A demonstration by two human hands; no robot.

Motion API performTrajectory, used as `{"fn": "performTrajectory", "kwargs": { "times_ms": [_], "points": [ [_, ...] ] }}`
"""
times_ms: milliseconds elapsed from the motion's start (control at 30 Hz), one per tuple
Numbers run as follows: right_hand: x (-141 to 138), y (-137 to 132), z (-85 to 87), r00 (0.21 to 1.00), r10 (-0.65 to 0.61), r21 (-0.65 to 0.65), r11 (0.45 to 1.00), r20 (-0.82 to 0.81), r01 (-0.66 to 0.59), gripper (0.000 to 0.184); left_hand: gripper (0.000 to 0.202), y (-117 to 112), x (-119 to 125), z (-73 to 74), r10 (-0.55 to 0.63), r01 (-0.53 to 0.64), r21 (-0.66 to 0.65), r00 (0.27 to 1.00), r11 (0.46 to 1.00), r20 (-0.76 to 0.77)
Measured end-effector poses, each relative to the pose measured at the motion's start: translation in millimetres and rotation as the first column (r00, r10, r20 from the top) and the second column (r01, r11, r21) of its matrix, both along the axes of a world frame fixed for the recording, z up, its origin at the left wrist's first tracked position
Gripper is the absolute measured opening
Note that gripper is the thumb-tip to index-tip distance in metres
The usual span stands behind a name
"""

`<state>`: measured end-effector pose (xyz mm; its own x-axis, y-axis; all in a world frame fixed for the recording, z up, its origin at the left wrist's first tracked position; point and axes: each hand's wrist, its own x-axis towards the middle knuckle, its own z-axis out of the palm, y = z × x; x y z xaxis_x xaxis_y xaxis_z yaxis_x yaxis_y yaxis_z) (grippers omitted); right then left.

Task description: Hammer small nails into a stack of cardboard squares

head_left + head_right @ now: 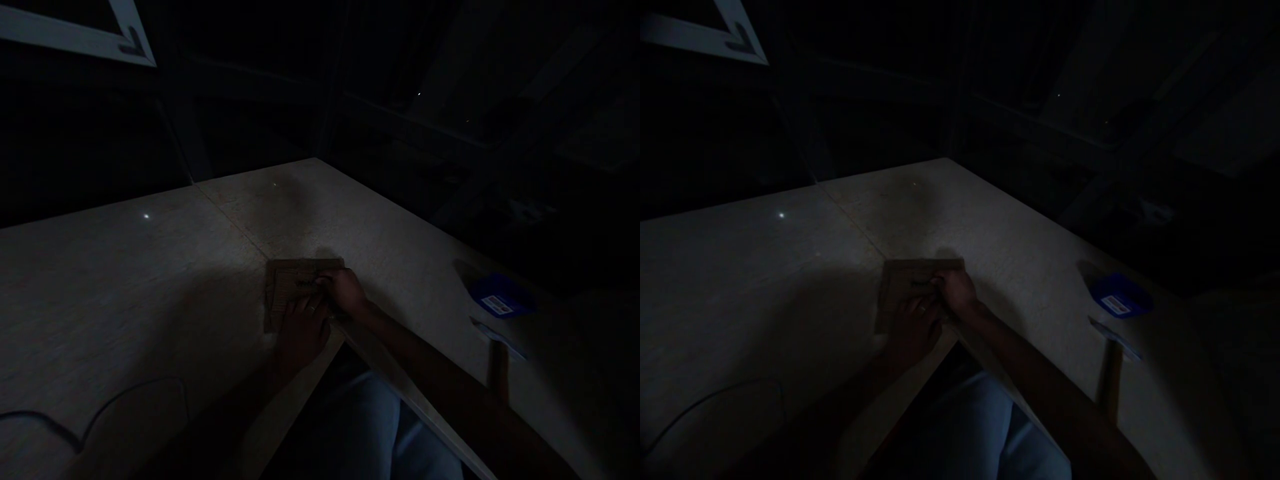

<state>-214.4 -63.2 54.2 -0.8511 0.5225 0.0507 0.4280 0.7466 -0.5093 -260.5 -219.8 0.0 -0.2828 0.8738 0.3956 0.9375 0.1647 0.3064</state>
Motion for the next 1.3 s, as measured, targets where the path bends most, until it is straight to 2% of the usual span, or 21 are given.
{"fn": "performTrajectory", "kwargs": {
  "times_ms": [167, 367, 600, 767, 867, 933, 1000, 1133, 1300],
  "points": [
    [-0.6, 3.0, 5.0, 0.995, 0.088, 0.049, 0.995, 0.051, -0.090, 0.025, 0.040, 0.4, -0.5, -0.4, -0.009, 0.009, 0.005, 1.000, 1.000, 0.001],
    [-0.9, 12.4, 2.7, 0.970, 0.238, 0.077, 0.968, 0.042, -0.240, 0.029, 0.037, 2.2, -0.7, 0.6, -0.012, 0.012, -0.009, 0.999, 1.000, 0.041],
    [9.5, 35.8, -7.2, 0.882, 0.471, 0.131, 0.876, -0.024, -0.464, 0.032, 0.035, 1.7, 0.4, 3.2, -0.009, 0.010, -0.017, 0.998, 1.000, 0.059],
    [18.3, 35.7, -11.1, 0.848, 0.526, 0.162, 0.844, -0.068, -0.511, 0.031, 0.035, 1.7, 0.1, 4.4, -0.010, 0.011, -0.011, 0.999, 1.000, 0.052],
    [17.0, 28.5, -10.5, 0.895, 0.443, 0.123, 0.892, -0.043, -0.436, 0.029, 0.033, 3.5, -0.7, 3.3, 0.003, -0.003, -0.016, 0.999, 1.000, 0.050],
    [13.6, 23.5, -10.7, 0.958, 0.283, 0.052, 0.958, -0.045, -0.280, 0.027, 0.033, 4.8, -1.2, 2.5, 0.012, -0.012, -0.013, 0.999, 1.000, 0.034],
    [9.9, 19.4, -11.7, 0.989, 0.140, 0.002, 0.990, -0.055, -0.140, 0.025, 0.033, 5.2, -1.4, 2.6, 0.009, -0.009, -0.012, 1.000, 1.000, 0.023],
    [5.8, 13.7, -15.1, 0.996, -0.004, -0.044, 0.999, -0.087, 0.000, 0.026, 0.034, 3.8, -1.4, 4.8, -0.004, 0.004, -0.015, 1.000, 1.000, 0.014],
    [6.7, 9.6, -15.1, 0.995, -0.027, -0.094, 0.995, -0.101, 0.017, 0.026, 0.034, 2.4, -1.8, 4.5, 0.005, -0.005, 0.001, 1.000, 1.000, 0.007]
  ]
}}
